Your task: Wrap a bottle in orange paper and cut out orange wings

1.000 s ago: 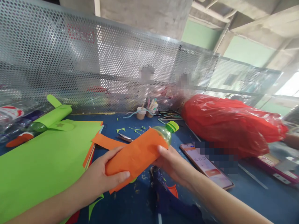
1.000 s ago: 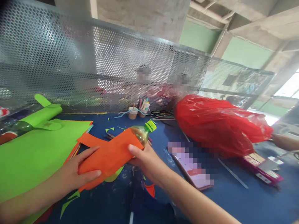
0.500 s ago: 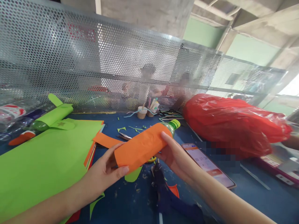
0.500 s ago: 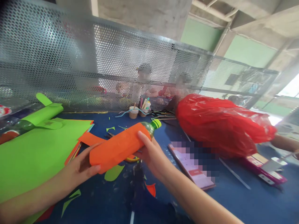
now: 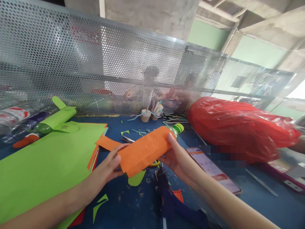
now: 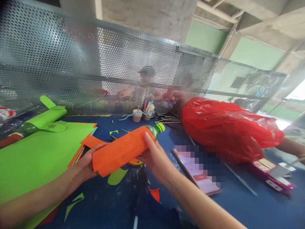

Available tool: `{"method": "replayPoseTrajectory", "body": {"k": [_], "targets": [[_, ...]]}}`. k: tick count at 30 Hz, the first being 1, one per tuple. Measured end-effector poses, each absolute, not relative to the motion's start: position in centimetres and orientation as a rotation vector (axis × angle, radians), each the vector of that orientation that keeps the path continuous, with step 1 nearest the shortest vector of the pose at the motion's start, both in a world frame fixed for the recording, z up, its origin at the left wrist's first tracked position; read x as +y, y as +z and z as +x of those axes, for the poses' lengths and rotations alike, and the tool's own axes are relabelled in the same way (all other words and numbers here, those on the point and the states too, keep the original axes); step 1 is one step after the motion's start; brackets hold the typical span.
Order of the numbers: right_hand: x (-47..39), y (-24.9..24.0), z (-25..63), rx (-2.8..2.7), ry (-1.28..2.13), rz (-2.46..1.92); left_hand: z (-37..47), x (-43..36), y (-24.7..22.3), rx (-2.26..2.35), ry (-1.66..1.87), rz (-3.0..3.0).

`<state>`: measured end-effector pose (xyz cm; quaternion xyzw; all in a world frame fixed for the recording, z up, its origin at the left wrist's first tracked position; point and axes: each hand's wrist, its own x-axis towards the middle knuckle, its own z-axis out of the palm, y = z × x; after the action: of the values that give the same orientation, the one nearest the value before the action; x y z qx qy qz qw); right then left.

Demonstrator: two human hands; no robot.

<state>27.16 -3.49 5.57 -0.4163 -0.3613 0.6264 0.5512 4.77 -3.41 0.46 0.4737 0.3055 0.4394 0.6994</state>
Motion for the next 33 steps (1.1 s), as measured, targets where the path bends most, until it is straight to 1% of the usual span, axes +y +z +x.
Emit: {"method": "replayPoseTrajectory", "body": {"k": [10, 14, 16, 20, 22, 27, 33], "targets": [[-3.4, 5.2, 27.2, -0.863, 1.495, -1.028, 4.9, -3.8, 0.7, 0.828, 0.942, 1.001], [-3.4, 4.9, 27.3, -0.878, 1.475, -1.034, 4.7, -3.9, 1.0, 0.885, 0.945, 1.095], [-3.4, 5.0, 27.3, -0.873, 1.461, -1.036, 4.5, -3.8, 1.1, 0.924, 1.023, 1.181], [-3.6, 5.1, 27.1, -0.903, 1.470, -1.020, 4.1, -3.0, 1.4, 0.974, 1.304, 1.265], [-3.9, 5.1, 27.0, -0.948, 1.481, -1.011, 4.0, -2.7, 1.7, 1.019, 1.354, 1.290], [-4.5, 5.0, 26.6, -1.052, 1.487, -0.997, 4.0, -2.5, 2.2, 1.122, 1.280, 1.257], [-4.9, 5.0, 26.5, -1.088, 1.472, -1.019, 4.1, -2.6, 1.4, 1.014, 1.278, 1.267]]}}
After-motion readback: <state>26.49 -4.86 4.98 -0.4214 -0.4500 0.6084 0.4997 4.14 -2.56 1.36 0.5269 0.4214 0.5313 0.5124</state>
